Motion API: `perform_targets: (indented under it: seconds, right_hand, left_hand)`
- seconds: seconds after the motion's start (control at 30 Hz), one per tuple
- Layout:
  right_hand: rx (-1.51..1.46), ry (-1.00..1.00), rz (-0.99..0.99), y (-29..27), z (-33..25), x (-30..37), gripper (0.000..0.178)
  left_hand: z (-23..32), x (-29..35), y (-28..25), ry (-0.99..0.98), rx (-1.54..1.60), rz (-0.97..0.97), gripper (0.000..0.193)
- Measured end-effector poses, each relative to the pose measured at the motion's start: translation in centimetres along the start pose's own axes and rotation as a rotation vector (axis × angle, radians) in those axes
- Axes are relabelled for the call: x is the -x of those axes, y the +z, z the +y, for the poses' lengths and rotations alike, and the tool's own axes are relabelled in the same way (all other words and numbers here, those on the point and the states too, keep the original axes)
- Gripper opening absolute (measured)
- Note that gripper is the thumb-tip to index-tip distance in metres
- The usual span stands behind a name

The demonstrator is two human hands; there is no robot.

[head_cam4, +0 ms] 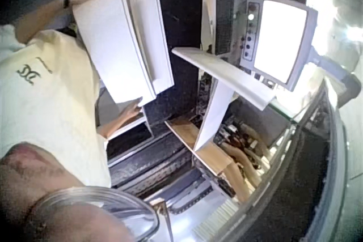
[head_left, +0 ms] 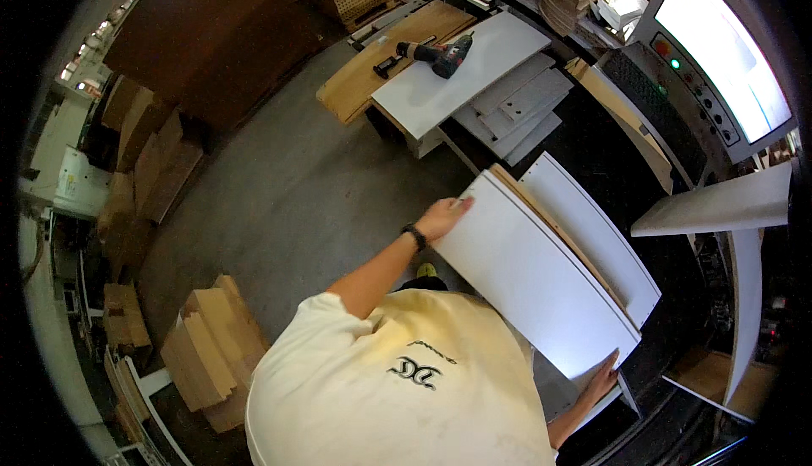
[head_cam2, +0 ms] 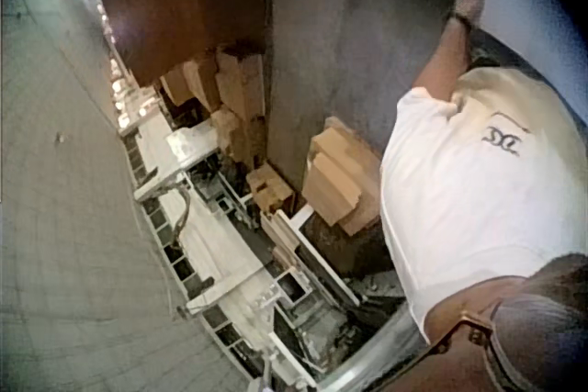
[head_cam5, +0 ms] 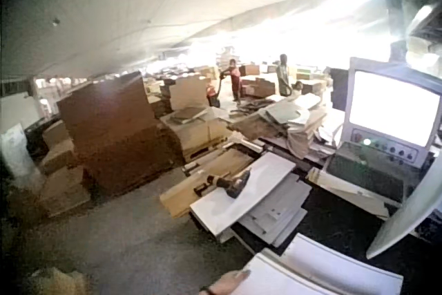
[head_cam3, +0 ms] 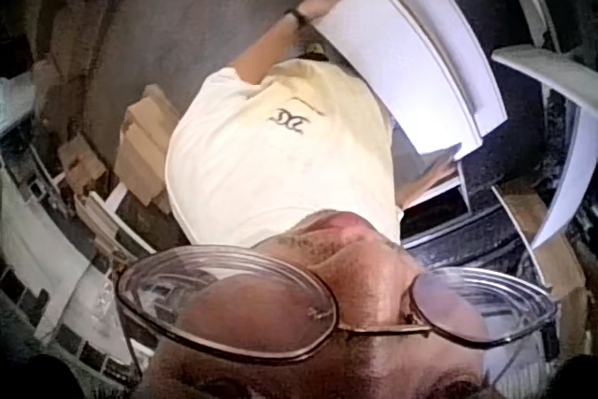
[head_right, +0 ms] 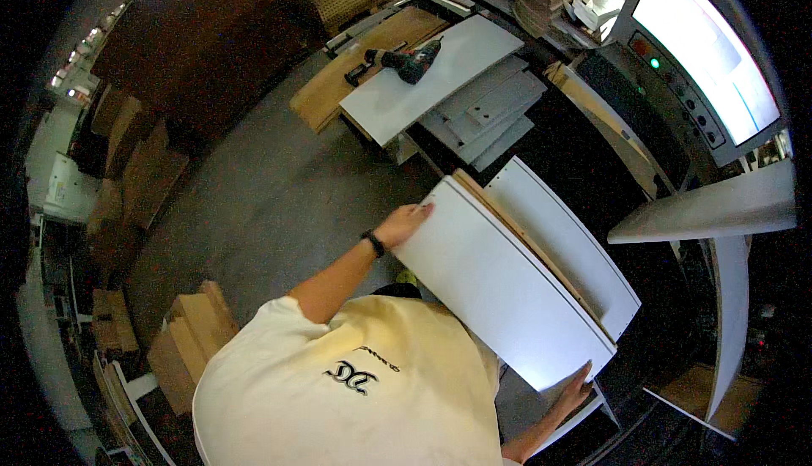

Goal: The person assembles a white and light wood cabinet. They screw wooden panels together, attach a back panel to the frame using a drill, and join the main vertical sections by hand to complete the structure.

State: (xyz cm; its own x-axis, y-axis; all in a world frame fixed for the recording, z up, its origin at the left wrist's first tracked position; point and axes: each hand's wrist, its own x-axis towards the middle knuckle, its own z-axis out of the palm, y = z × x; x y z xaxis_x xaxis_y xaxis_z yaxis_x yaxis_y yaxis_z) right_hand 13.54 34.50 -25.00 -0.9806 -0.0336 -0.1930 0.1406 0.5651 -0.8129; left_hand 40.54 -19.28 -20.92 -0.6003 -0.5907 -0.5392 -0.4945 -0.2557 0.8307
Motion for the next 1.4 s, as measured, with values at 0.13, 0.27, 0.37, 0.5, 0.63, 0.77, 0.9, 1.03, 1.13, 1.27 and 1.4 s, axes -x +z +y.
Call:
perform_targets:
  seconds: [0.13,0.27,0.37,0.5,0.63,0.77,0.9,1.03,1.13,1.27,1.4]
  right_hand:
    - [0.054,-0.051,-0.109,6.2,-6.6,0.3,0.069]
    - [0.309,-0.088,-0.121,17.4,-18.7,-0.7,0.087]
    - [0.224,-0.205,-0.328,25.0,-24.4,-4.1,0.091]
    - [0.255,-0.515,-0.315,35.2,-32.8,-6.6,0.045]
    - [0.324,-0.44,-0.497,40.9,-39.7,-10.9,0.061]
    - [0.32,-0.496,-0.498,45.7,-41.9,-15.2,0.065]
    - [0.323,-0.599,-0.49,48.6,-44.2,-16.7,0.061]
    - [0.303,-0.708,-0.42,50.9,-45.2,-19.6,0.062]
    - [0.29,-0.691,-0.426,51.8,-46.1,-20.8,0.061]
    - [0.264,-0.655,-0.422,53.0,-47.1,-21.0,0.065]
    - [0.228,-0.674,-0.409,54.0,-46.9,-22.1,0.068]
  left_hand:
    - [-2.2,3.2,-9.5,0.005,0.176,0.214,0.07]
    - [-2.6,4.3,-17.8,0.007,0.275,0.333,0.077]
    - [-2.8,3.7,-21.5,0.018,0.362,0.431,0.08]
    - [-3.7,1.9,-25.0,0.01,0.41,0.536,0.09]
    - [-1.0,0.1,-24.7,-0.014,0.436,0.617,0.091]
    - [3.1,-0.6,-22.1,-0.031,0.374,0.768,0.086]
    - [2.5,-2.1,-21.2,-0.051,0.553,0.79,0.078]
    - [1.6,-4.1,-21.0,-0.064,0.586,0.752,0.075]
    - [1.4,-5.5,-21.1,-0.035,0.616,0.719,0.074]
    - [1.4,-6.0,-21.5,-0.089,0.618,0.735,0.073]
    - [1.0,-7.0,-22.9,-0.04,0.631,0.658,0.072]
